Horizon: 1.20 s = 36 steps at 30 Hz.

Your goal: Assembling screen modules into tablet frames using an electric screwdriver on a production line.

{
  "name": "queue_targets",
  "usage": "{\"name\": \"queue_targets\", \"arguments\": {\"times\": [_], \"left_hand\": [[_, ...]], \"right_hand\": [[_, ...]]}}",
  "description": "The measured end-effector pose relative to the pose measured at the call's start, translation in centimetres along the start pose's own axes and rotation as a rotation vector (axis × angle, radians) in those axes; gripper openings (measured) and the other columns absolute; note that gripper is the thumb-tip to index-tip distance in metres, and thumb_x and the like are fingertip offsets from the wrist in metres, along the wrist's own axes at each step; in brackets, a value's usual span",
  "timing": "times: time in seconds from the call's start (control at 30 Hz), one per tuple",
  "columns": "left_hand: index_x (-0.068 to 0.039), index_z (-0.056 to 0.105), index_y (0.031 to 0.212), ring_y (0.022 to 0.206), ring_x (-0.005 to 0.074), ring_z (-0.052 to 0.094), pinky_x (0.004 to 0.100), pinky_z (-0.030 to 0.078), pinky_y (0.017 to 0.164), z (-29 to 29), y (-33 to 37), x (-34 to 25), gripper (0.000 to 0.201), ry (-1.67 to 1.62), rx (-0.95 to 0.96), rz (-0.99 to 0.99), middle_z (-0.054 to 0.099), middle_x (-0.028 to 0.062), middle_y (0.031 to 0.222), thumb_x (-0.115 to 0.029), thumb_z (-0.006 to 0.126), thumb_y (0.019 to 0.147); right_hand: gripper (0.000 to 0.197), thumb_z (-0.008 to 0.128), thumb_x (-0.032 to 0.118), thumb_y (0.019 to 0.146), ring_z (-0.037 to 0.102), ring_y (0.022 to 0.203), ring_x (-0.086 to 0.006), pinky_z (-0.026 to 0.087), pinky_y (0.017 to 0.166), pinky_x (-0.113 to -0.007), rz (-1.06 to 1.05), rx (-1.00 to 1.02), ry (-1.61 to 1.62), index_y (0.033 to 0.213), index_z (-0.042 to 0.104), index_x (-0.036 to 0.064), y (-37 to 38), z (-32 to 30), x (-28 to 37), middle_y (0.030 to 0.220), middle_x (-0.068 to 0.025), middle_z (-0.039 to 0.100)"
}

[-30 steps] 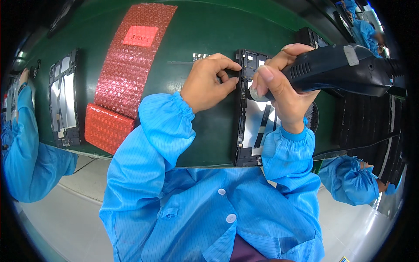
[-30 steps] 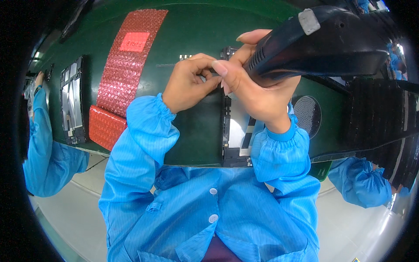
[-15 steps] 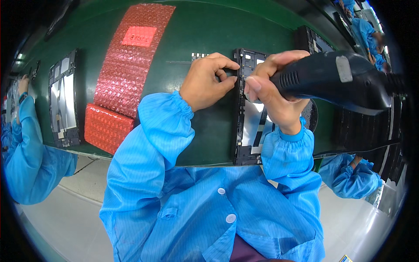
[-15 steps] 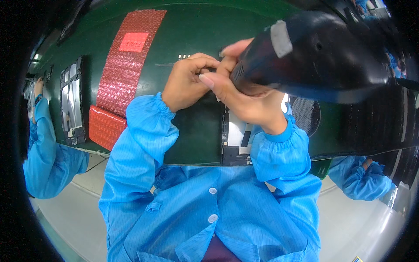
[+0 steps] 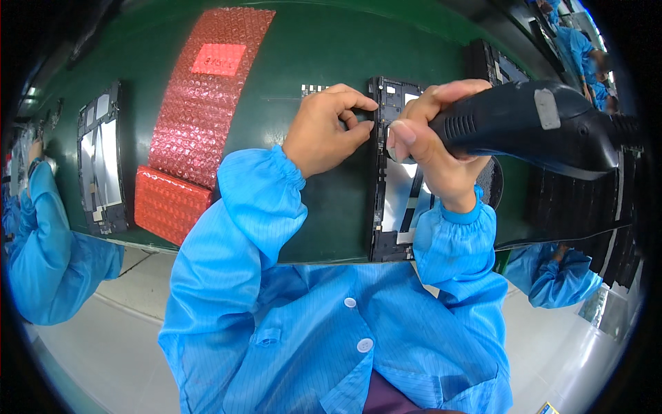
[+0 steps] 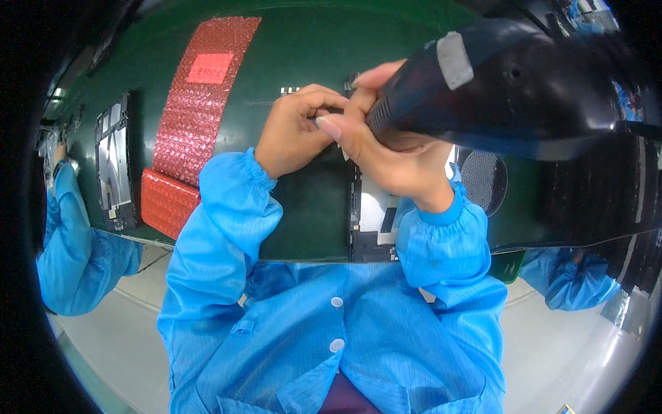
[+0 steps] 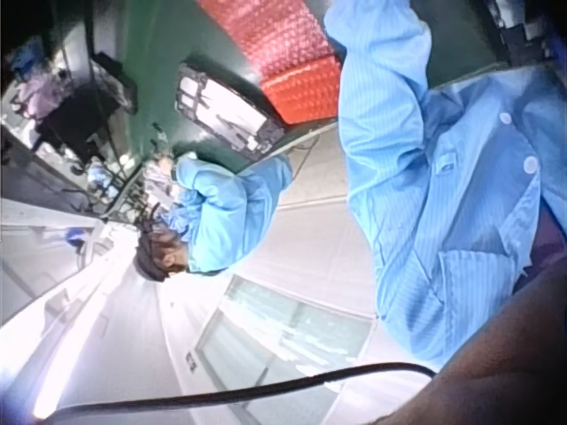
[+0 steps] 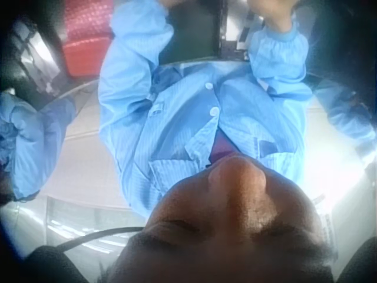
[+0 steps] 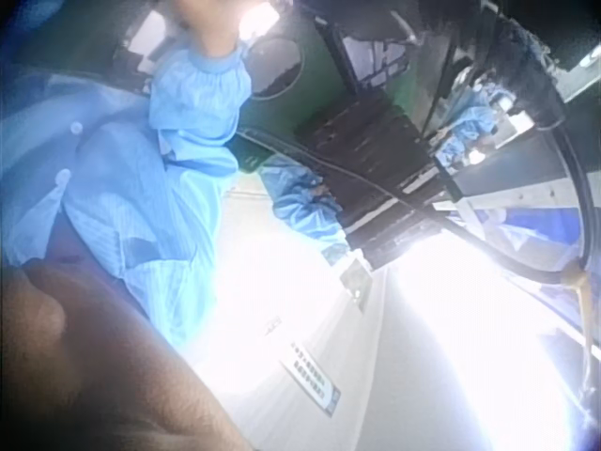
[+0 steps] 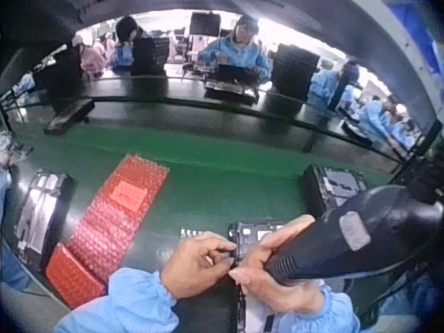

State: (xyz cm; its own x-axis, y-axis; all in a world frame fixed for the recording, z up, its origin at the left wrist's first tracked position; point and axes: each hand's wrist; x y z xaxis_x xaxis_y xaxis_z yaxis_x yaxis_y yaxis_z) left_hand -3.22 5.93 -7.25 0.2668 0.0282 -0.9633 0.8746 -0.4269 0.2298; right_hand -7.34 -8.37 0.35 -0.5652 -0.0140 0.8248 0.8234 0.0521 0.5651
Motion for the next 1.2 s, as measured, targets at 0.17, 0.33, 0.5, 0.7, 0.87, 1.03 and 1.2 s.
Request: {"name": "queue_targets", "arguments": {"times": [0.17, 0.33, 0.5, 0.7, 0.87, 1.03, 1.2], "left_hand": [[0.001, 0.065, 0.094, 0.061, 0.012, 0.058, 0.0249, 0.047, 0.054, 0.0, 0.0, -0.9, 0.024, 0.06, 0.026, -0.048, 0.059, 0.0099, 0.087, -0.001, 0.066, 0.07], [0.001, 0.065, 0.095, 0.061, 0.013, 0.059, 0.0257, 0.048, 0.054, -0.2, -0.2, -0.5, 0.024, 0.013, 0.025, -0.05, 0.06, 0.0107, 0.087, 0.0, 0.065, 0.071], [0.002, 0.063, 0.097, 0.074, 0.0135, 0.061, 0.0234, 0.048, 0.059, -0.1, -0.6, -1.6, 0.026, 0.156, 0.028, -0.029, 0.062, 0.0098, 0.091, 0.001, 0.066, 0.072], [0.0, 0.061, 0.101, 0.112, 0.0307, 0.052, 0.0426, 0.042, 0.094, 5.8, -8.2, -6.9, 0.047, 0.484, 0.388, 0.594, 0.058, 0.014, 0.111, -0.026, 0.073, 0.064], [0.003, 0.058, 0.106, 0.119, 0.0336, 0.045, 0.0456, 0.037, 0.099, 6.6, -9.4, -5.2, 0.045, 0.769, 0.338, 0.533, 0.053, 0.0191, 0.119, -0.02, 0.068, 0.069], [0.0, 0.059, 0.101, 0.114, 0.0351, 0.048, 0.0429, 0.039, 0.096, 2.7, -1.1, -5.0, 0.035, 0.892, 0.284, 0.449, 0.056, 0.0187, 0.112, -0.018, 0.068, 0.072], [-0.005, 0.059, 0.102, 0.106, 0.0338, 0.052, 0.0415, 0.042, 0.092, -1.2, 10.9, -3.1, 0.03, 1.023, 0.195, 0.116, 0.057, 0.017, 0.109, -0.016, 0.065, 0.075]], "right_hand": [[0.04, 0.072, -0.003, 0.073, 0.056, 0.054, -0.01, 0.045, 0.05, -0.021, 0.031, -0.034, 0.07, 0.106, 0.049, -0.0009, -0.2, 0.0, 0.2, 0.064, -0.0062, 0.058], [0.042, 0.068, -0.002, 0.076, 0.058, 0.052, -0.0128, 0.048, 0.049, -0.023, -0.051, -0.13, 0.016, 0.112, 0.047, 0.0, 0.7, -1.6, 1.1, 0.064, -0.0082, 0.059], [0.038, 0.066, -0.001, 0.076, 0.057, 0.05, -0.0163, 0.049, 0.052, -0.032, -0.097, -0.438, -0.147, 0.11, 0.049, -0.001, 0.9, -4.8, 2.8, 0.062, -0.0086, 0.06], [0.035, 0.06, -0.004, 0.079, 0.05, 0.05, -0.0152, 0.045, 0.053, -0.034, -0.052, -0.589, -0.279, 0.11, 0.046, -0.0031, -1.0, -7.9, 3.8, 0.064, -0.0087, 0.054], [0.036, 0.06, -0.005, 0.079, 0.05, 0.051, -0.0144, 0.045, 0.052, -0.033, -0.022, -0.548, -0.178, 0.113, 0.046, -0.0026, -2.1, -8.5, 3.8, 0.066, -0.0071, 0.053], [0.038, 0.066, -0.007, 0.074, 0.053, 0.051, -0.0114, 0.044, 0.05, -0.026, 0.012, -0.552, -0.138, 0.107, 0.049, -0.0001, -2.8, -7.8, 4.2, 0.063, -0.0054, 0.055], [0.039, 0.069, -0.008, 0.072, 0.053, 0.054, -0.0075, 0.04, 0.049, -0.02, 0.156, -0.483, 0.015, 0.105, 0.051, 0.0011, -3.5, -7.3, 3.6, 0.064, -0.0023, 0.055]]}}
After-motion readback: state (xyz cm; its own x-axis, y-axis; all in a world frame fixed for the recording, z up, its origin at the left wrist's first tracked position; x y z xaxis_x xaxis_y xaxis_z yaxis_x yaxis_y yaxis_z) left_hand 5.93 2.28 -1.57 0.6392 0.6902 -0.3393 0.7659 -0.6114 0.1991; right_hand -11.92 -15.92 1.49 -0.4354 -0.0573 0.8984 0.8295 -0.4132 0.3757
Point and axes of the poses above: each hand's wrist, its own y-axis towards the middle knuckle, its own z-axis out of the palm, x = y × z
